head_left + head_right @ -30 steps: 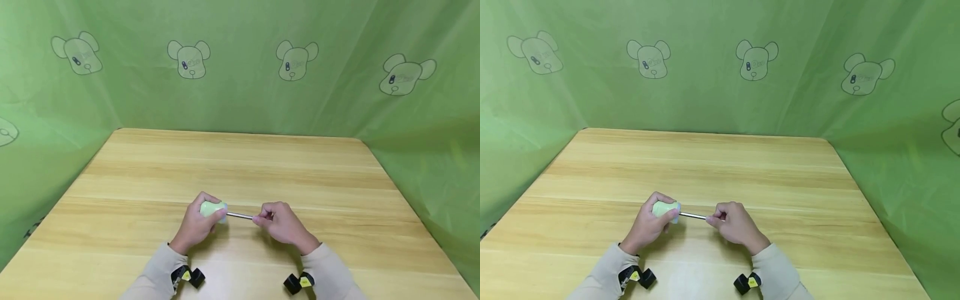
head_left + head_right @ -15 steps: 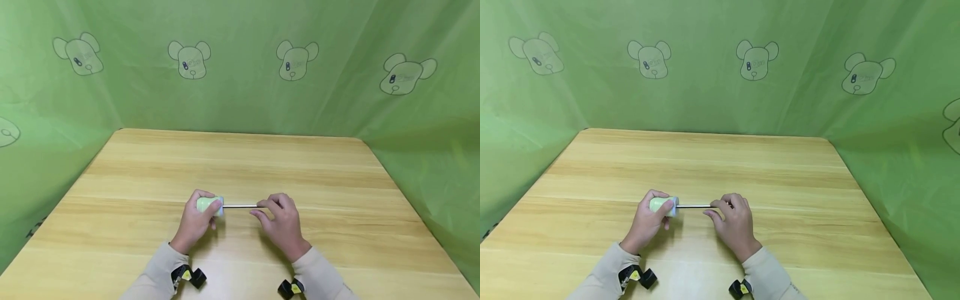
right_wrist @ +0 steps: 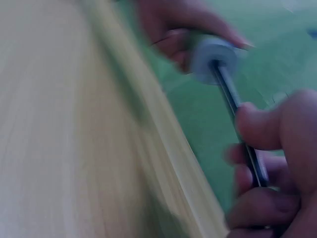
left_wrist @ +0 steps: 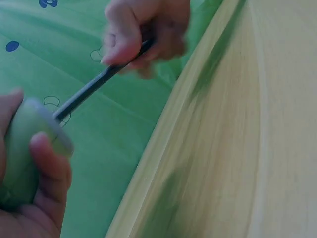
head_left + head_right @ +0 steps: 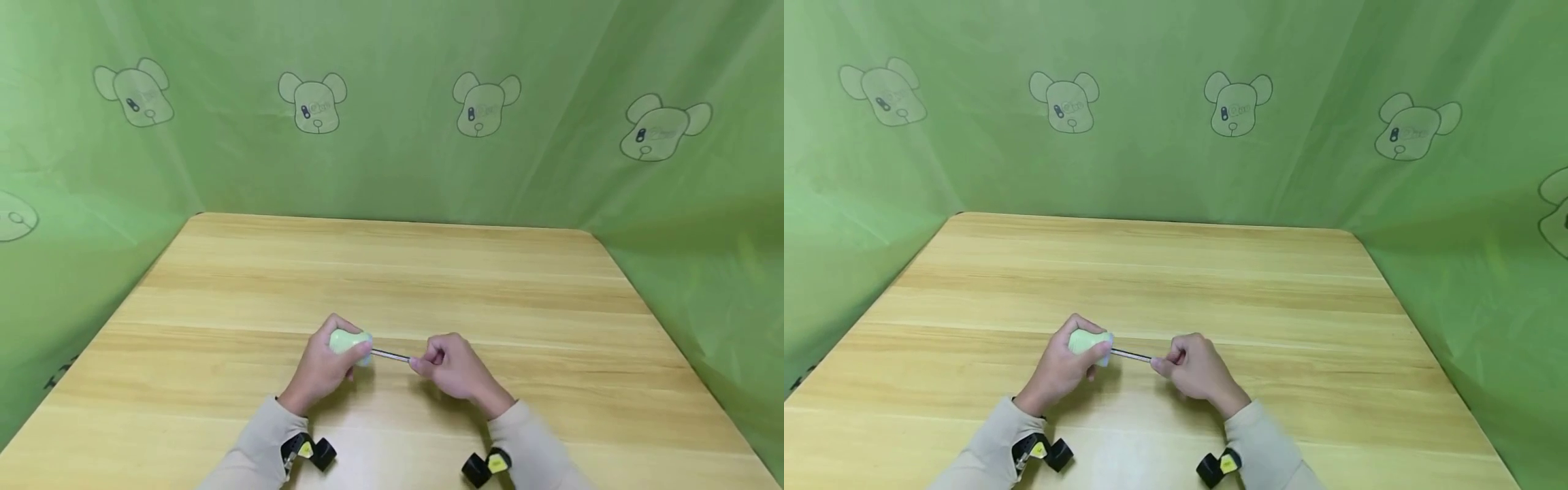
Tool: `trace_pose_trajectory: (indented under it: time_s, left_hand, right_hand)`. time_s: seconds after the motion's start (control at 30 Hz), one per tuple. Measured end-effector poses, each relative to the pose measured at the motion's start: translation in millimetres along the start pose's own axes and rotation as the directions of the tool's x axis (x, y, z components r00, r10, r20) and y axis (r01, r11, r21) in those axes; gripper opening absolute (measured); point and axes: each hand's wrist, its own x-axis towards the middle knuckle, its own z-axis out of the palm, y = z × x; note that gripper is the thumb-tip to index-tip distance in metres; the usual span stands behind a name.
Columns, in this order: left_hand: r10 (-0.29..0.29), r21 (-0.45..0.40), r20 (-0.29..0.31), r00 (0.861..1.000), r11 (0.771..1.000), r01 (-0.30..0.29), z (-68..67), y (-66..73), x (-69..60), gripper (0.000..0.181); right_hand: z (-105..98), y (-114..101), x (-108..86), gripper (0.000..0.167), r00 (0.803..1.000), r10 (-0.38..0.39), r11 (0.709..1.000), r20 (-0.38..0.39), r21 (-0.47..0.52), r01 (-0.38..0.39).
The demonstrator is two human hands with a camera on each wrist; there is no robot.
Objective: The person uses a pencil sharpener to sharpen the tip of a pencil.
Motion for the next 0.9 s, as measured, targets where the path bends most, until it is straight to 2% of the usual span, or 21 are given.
trace_pose_trajectory:
  time_s: [0.03, 0.07, 0.1, 0.17, 0.2, 0.23, 0.27, 0.33, 0.4, 0.53, 0.63, 0.73, 0.87, 0.9]
  left_hand:
    - [0.015, 0.024, 0.01, 1.0, 1.0, -0.016, -0.1, -0.1, -0.4, 0.028]
    - [0.028, 0.037, 0.016, 0.999, 0.999, -0.029, -0.1, -0.4, -0.7, 0.028]
    - [0.038, 0.046, 0.017, 0.999, 0.998, -0.039, 0.2, -0.7, -0.8, 0.027]
    - [0.043, 0.038, 0.001, 0.999, 0.998, -0.043, 0.8, -1.7, -0.6, 0.027]
    - [0.04, 0.023, -0.016, 0.999, 0.999, -0.039, 1.2, -2.3, -0.3, 0.027]
    - [0.035, 0.006, -0.033, 0.999, 0.999, -0.034, 1.5, -2.7, 0.0, 0.026]
    - [0.027, -0.013, -0.048, 0.998, 1.0, -0.028, 2.0, -3.1, 0.3, 0.026]
    - [0.013, -0.053, -0.069, 0.998, 0.998, -0.017, 2.8, -3.3, 0.8, 0.027]
    - [0.005, -0.093, -0.084, 0.996, 0.996, -0.013, 3.1, -3.4, 1.4, 0.027]
    - [-0.006, -0.163, -0.102, 0.995, 0.987, -0.011, 3.0, -2.9, 2.0, 0.028]
    - [-0.014, -0.195, -0.102, 0.995, 0.981, -0.006, 3.2, -2.3, 1.8, 0.027]
    - [-0.034, -0.212, -0.089, 0.995, 0.977, 0.014, 4.4, -2.8, 1.6, 0.028]
    - [-0.065, -0.218, -0.067, 0.996, 0.975, 0.049, 6.3, -3.7, 1.0, 0.029]
    - [-0.07, -0.215, -0.064, 0.996, 0.975, 0.054, 6.5, -3.9, 0.7, 0.029]
  right_hand:
    - [-1, -1, -0.2, 0.036, 0.992, 0.097, 0.995, 0.076, 0.023, -0.099]
    - [-1, -2, 0.1, 0.037, 0.979, 0.159, 0.986, 0.126, 0.023, -0.163]
    - [-1, -2, 0.3, 0.037, 0.974, 0.179, 0.984, 0.137, 0.0, -0.181]
    - [3, -2, 0.5, 0.035, 0.988, 0.141, 0.984, 0.058, -0.116, -0.134]
    - [5, -1, 0.4, 0.03, 0.995, 0.094, 0.977, -0.021, -0.19, -0.097]
    - [8, 0, 0.4, 0.024, 0.994, 0.034, 0.964, -0.108, -0.259, -0.061]
    - [10, 0, 0.2, 0.02, 0.981, -0.032, 0.949, -0.19, -0.313, -0.029]
    - [13, 2, 0.0, 0.024, 0.928, -0.185, 0.919, -0.323, -0.393, 0.046]
    - [14, 4, 0.4, 0.031, 0.863, -0.319, 0.894, -0.391, -0.427, 0.137]
    - [15, 6, 4.4, 0.038, 0.722, -0.534, 0.825, -0.44, -0.457, 0.332]
    - [14, 7, 8.0, 0.038, 0.628, -0.629, 0.768, -0.459, -0.49, 0.412]
    - [14, 9, 10.2, 0.041, 0.564, -0.68, 0.728, -0.469, -0.527, 0.439]
    - [15, 13, 11.1, 0.047, 0.524, -0.704, 0.705, -0.478, -0.553, 0.443]
    - [15, 14, 11.2, 0.048, 0.523, -0.706, 0.704, -0.478, -0.555, 0.443]
